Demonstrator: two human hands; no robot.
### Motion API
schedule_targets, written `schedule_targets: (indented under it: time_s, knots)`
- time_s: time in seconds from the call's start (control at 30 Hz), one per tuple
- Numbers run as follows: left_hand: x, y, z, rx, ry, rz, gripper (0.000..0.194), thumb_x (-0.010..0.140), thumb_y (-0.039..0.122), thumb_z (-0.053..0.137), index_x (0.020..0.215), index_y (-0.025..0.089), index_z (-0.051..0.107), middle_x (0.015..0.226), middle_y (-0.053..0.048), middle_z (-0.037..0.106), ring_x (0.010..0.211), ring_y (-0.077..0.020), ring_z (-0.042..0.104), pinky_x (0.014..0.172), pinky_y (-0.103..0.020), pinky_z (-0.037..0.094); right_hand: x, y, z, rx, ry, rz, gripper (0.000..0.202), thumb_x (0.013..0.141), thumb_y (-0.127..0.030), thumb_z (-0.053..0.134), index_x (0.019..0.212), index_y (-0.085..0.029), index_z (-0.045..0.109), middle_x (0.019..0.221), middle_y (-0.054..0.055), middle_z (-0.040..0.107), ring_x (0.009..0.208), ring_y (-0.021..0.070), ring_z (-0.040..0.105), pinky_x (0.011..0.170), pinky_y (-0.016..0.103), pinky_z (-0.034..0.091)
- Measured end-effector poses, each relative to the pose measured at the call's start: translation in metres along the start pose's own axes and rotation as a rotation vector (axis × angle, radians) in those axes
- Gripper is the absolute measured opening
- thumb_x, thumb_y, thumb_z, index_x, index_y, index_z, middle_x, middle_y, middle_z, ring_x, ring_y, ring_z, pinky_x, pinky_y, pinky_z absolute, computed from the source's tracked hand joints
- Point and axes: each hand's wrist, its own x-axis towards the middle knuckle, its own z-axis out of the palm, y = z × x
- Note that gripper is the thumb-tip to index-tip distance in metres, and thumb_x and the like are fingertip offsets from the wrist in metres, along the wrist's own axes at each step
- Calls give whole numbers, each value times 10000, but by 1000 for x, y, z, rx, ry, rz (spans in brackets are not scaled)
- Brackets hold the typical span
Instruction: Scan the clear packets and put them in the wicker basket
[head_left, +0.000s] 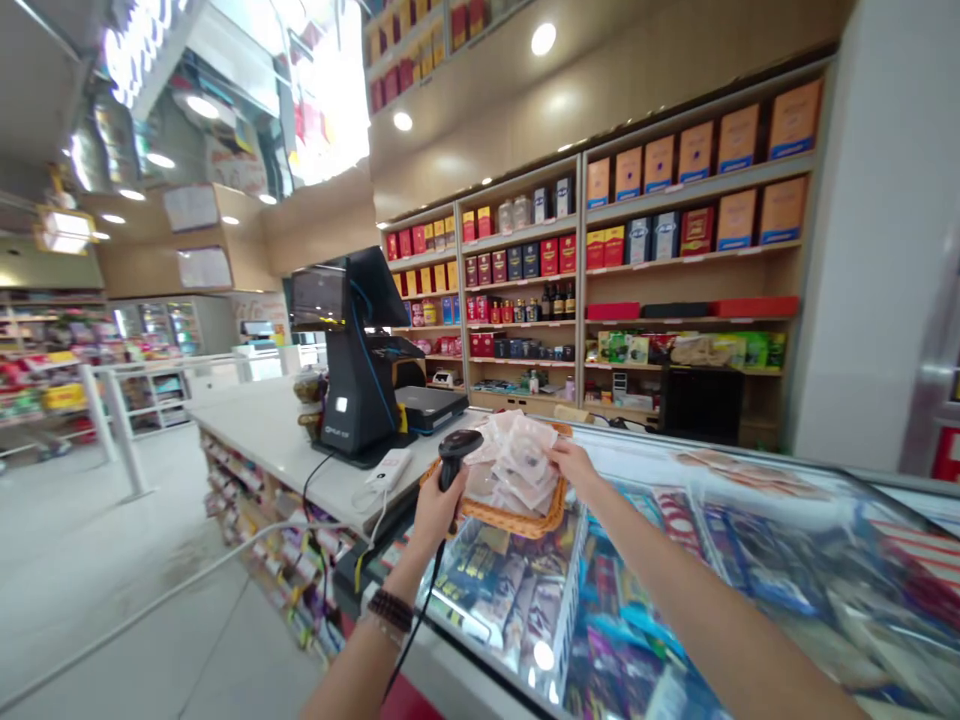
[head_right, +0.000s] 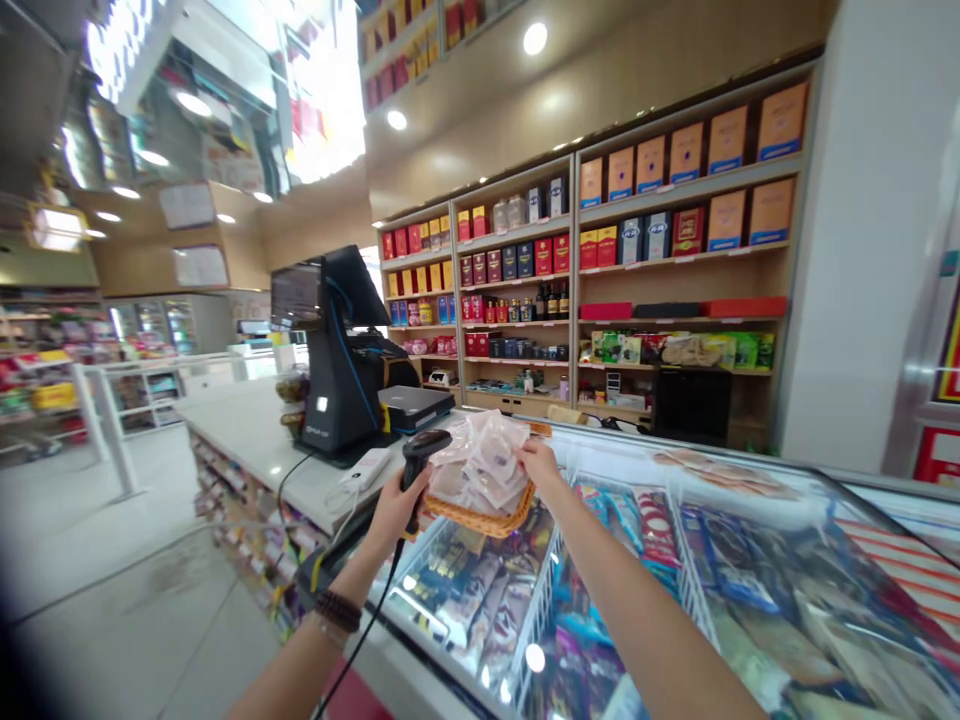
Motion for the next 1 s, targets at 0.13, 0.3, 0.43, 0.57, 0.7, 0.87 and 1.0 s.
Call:
schedule_targets:
  time_s: [0.13, 0.3, 0.43, 0.57, 0.7, 0.87, 1.0]
  knots:
    - [-8, -13, -11, 22, 75, -13, 545, 689, 700, 792, 756, 210, 564, 485, 70, 476, 398, -105, 450, 397, -219, 348, -13, 6, -3, -192, 48, -35, 268, 475, -134, 864, 696, -222, 741, 648, -21, 708, 612, 182, 643, 668, 309, 536]
    - [-9, -25, -1, -1, 30, -16, 549, 704, 706, 780, 718, 211, 542, 469, 56, 487, 390, -100, 439, 417, -226, 359, -22, 7, -53, -389, 164, -101, 230, 608, -313, 776, 825, -240, 758, 704, -29, 697, 611, 184, 615, 675, 324, 516]
    - [-10, -26, 33, -73, -33, -8, 583, 702, 736, 779, 775, 197, 569, 503, 59, 503, 393, -83, 429, 405, -209, 327, -26, 6, -118, -530, 255, -123, 183, 687, -337, 704, 833, -233, 743, 700, 0, 713, 632, 211, 644, 691, 347, 513]
    - [-15, -19, 90, -169, -142, 3, 616, 706, 769, 766, 785, 190, 570, 527, 66, 497, 387, -70, 425, 392, -200, 328, -28, 1, -198, -686, 381, -104, 122, 732, -328, 684, 808, -245, 728, 717, 33, 743, 717, 248, 706, 729, 363, 535]
    - [-27, -8, 156, -271, -350, -44, 644, 681, 791, 779, 751, 197, 538, 523, 68, 484, 368, -66, 422, 377, -207, 334, -33, -7, -283, -847, 538, -69, 146, 757, -310, 667, 866, -235, 728, 861, 89, 779, 874, 304, 741, 852, 418, 553]
    - [-47, -10, 215, -303, -549, -145, 670, 641, 798, 806, 809, 194, 571, 545, 79, 487, 352, -60, 410, 366, -206, 303, -32, -10, -361, -1010, 762, -19, 477, 750, -345, 694, 1168, -116, 699, 1263, 287, 704, 1297, 466, 600, 1112, 554, 420]
    - [-57, -30, 229, -256, -608, -208, 676, 642, 815, 799, 794, 197, 573, 539, 73, 485, 346, -63, 401, 363, -210, 290, -4, 5, -388, -1244, 734, -52, 743, 776, -480, 723, 1403, -107, 581, 1437, 291, 606, 1375, 455, 540, 1135, 542, 402]
